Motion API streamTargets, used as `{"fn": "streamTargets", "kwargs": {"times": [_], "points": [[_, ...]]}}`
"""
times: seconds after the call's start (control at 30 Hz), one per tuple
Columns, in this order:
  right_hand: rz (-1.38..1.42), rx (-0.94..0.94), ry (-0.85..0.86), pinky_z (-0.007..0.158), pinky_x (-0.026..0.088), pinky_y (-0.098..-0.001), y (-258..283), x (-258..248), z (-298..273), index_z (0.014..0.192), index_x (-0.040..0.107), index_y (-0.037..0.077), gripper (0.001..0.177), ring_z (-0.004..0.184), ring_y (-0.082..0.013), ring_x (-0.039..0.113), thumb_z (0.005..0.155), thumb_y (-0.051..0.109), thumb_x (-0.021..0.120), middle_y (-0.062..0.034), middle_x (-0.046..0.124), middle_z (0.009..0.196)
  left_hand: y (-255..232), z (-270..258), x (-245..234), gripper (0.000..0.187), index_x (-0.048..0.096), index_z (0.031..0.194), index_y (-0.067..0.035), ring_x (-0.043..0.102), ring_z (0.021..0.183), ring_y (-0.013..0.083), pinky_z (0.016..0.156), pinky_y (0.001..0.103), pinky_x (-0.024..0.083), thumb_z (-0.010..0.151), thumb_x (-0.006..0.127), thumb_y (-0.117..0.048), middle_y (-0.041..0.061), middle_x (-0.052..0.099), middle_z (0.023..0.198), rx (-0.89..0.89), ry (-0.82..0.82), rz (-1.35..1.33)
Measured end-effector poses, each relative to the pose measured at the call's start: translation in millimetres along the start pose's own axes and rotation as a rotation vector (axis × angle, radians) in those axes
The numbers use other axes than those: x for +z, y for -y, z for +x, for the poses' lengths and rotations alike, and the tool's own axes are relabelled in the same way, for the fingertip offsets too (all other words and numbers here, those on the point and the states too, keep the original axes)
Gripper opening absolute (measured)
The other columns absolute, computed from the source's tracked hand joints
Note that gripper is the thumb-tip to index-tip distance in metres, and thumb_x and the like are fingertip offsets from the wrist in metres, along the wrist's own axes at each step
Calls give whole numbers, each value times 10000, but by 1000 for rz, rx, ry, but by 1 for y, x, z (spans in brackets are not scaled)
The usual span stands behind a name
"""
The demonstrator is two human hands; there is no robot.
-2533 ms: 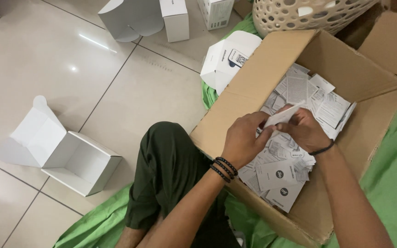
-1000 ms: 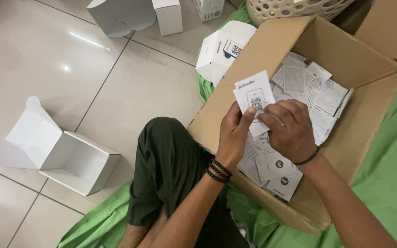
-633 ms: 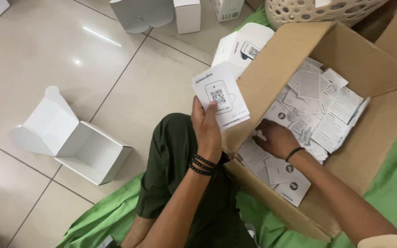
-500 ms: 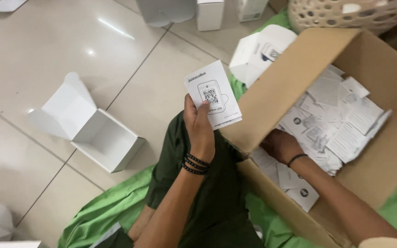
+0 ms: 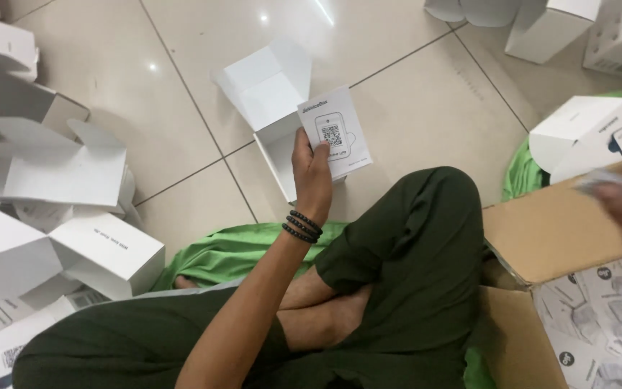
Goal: The person assembles small white cardboard boxes and places paper inserts inside them.
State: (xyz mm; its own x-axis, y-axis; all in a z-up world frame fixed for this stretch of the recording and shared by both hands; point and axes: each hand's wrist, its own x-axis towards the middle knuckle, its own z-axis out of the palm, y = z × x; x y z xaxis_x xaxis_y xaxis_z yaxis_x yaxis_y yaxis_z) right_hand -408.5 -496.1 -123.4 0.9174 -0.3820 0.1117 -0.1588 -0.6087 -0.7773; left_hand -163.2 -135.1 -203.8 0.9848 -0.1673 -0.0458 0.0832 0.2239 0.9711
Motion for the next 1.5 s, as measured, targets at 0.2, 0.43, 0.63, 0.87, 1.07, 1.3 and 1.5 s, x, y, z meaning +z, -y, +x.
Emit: {"fn": "streamTargets", "kwargs": {"times": [0.2, 0.43, 0.63, 0.87, 1.07, 1.3, 1.5], "points": [[350, 37, 306, 927, 633, -321, 129, 223, 95, 975, 655, 30, 166, 1171, -231, 684, 891, 148, 737, -65, 527, 1457, 14, -3, -31, 228, 552, 1193, 26, 649, 935, 171, 860, 326, 543, 998, 501, -82, 115, 685, 1056, 43, -25, 52], [250, 124, 305, 744, 587, -292, 145, 332, 146, 1199, 553, 67, 435, 873, -164, 726, 835, 99, 789, -75, 731, 949, 16, 3, -85, 348, 595, 1232, -22, 639, 852, 230, 763, 368, 546, 924, 641, -179, 137, 667, 1026, 56, -243, 476], [-211, -55, 319, 781, 570, -349, 125, 371, 153, 1233, 596, 49, 512, 889, -227, 731, 794, 147, 842, -119, 735, 1029, 42, 14, -108, 561, 554, 1335, -97, 706, 776, 336, 707, 475, 551, 848, 696, -338, 143, 713, 798, -124, -233, 894], [32, -253, 245, 772, 627, -335, 150, 356, 128, 1246, 603, 34, 338, 1046, -199, 729, 932, 89, 716, -103, 744, 1074, 42, 18, -130, 540, 571, 1386, -133, 725, 712, 384, 679, 528, 566, 875, 633, -297, 184, 722, 740, -66, -266, 1041], [135, -369, 269, 841, 616, -330, 187, 371, 103, 1219, 642, 26, 236, 1063, -187, 735, 996, 73, 700, -93, 745, 1105, 5, -3, -154, 523, 616, 1308, -122, 728, 747, 383, 680, 523, 571, 889, 674, -429, 183, 734, 791, -12, -319, 1077], [321, -672, 507, 894, 609, -324, 276, 439, 51, 1221, 646, 12, 196, 1144, -202, 720, 1036, 34, 705, -102, 734, 1208, -122, -124, -233, 416, 670, 1227, -130, 725, 894, 293, 796, 447, 575, 895, 675, -381, 77, 749, 899, 69, -415, 1106], [555, -1002, 762, 859, 613, -303, 380, 483, -48, 1205, 676, 18, 186, 1056, -218, 725, 1025, 14, 723, -116, 710, 1189, -192, -289, -302, 339, 647, 1223, -104, 635, 1117, 304, 995, 429, 527, 933, 729, -260, 85, 681, 1140, 405, -691, 1367]]}}
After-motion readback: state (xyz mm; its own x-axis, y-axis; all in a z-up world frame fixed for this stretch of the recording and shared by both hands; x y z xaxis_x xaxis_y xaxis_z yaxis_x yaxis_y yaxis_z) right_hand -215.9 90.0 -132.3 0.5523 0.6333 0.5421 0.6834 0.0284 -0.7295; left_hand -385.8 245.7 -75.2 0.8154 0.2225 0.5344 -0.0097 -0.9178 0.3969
